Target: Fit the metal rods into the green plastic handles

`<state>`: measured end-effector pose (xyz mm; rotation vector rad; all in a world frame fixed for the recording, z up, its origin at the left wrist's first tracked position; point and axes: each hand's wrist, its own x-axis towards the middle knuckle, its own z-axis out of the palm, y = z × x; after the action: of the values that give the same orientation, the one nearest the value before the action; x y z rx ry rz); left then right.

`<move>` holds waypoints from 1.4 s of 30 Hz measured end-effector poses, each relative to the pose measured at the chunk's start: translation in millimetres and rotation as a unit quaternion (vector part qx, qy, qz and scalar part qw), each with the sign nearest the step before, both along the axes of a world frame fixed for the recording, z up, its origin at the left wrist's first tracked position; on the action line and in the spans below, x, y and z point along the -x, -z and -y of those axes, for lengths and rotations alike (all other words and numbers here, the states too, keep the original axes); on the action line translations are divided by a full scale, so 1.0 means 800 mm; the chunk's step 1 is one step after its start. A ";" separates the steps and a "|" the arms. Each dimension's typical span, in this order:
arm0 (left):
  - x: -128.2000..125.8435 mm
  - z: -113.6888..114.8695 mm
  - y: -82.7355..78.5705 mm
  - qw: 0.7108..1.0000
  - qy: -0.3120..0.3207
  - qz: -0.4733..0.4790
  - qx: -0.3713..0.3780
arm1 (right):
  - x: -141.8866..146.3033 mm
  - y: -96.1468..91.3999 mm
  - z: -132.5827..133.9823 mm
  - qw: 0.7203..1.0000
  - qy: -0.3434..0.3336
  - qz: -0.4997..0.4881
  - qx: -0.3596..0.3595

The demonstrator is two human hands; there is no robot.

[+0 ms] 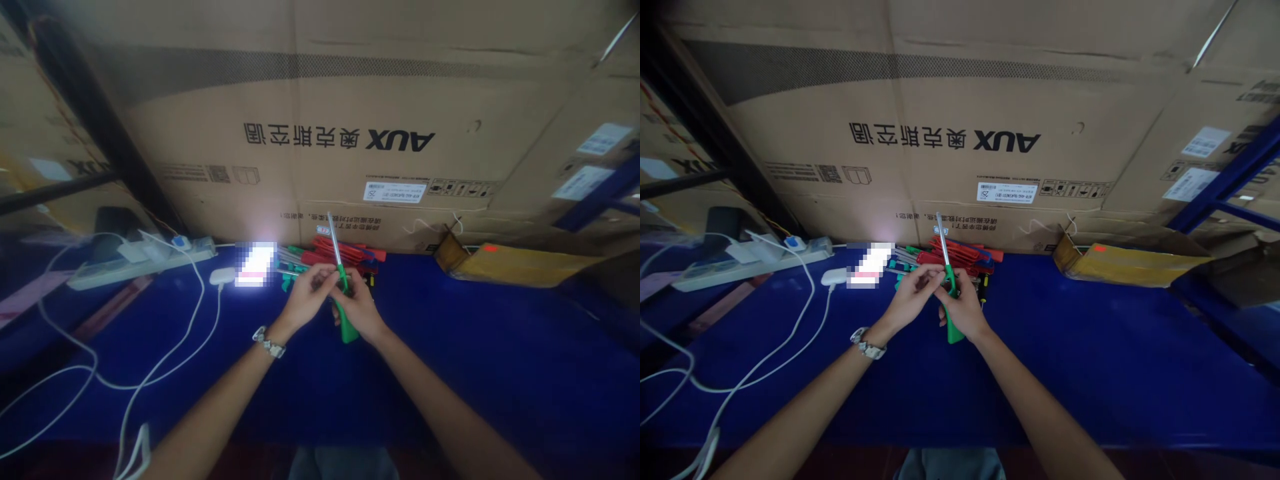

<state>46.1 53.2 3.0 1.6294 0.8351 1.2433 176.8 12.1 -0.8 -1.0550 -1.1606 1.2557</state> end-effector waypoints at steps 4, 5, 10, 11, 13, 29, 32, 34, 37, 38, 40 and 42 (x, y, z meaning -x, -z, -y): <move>0.003 -0.006 0.002 0.997 0.005 0.042 0.071 | -0.002 -0.005 0.001 0.998 -0.041 -0.047 0.019; 0.005 -0.008 0.000 0.995 0.009 0.050 0.087 | -0.003 -0.007 0.002 0.995 -0.054 -0.077 0.030; 0.010 -0.007 -0.010 0.990 0.025 0.087 0.106 | -0.011 -0.017 0.003 0.986 -0.109 -0.113 0.060; 0.010 -0.006 -0.011 0.990 0.025 0.091 0.100 | -0.011 -0.018 0.004 0.987 -0.109 -0.097 0.059; 0.008 -0.005 -0.011 0.992 0.018 0.094 0.084 | -0.010 -0.016 0.005 0.992 -0.099 -0.059 0.053; 0.008 0.001 -0.013 0.970 0.088 0.165 0.153 | -0.009 -0.025 0.017 0.986 -0.093 -0.101 0.096; 0.013 0.000 -0.018 0.974 0.108 0.151 0.126 | -0.010 -0.025 0.016 0.982 -0.104 -0.096 0.125; 0.017 0.001 -0.021 0.983 0.103 0.112 0.101 | -0.010 -0.024 0.015 0.977 -0.139 -0.080 0.142; 0.018 -0.001 -0.021 0.994 0.071 0.058 0.062 | -0.009 -0.020 0.014 0.981 -0.144 -0.049 0.124; 0.018 -0.002 -0.019 0.996 0.058 0.046 0.050 | -0.008 -0.017 0.013 0.986 -0.127 -0.036 0.104; 0.016 -0.005 -0.015 0.998 0.033 0.033 0.040 | -0.005 -0.011 0.012 0.995 -0.085 0.001 0.052; 0.015 -0.007 -0.011 0.998 0.021 0.033 0.043 | -0.003 -0.005 0.011 0.998 -0.047 0.044 0.000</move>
<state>34.4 58.9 12.1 1.5213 0.7992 1.2101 179.4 3.7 3.1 -1.0748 -1.2904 1.2921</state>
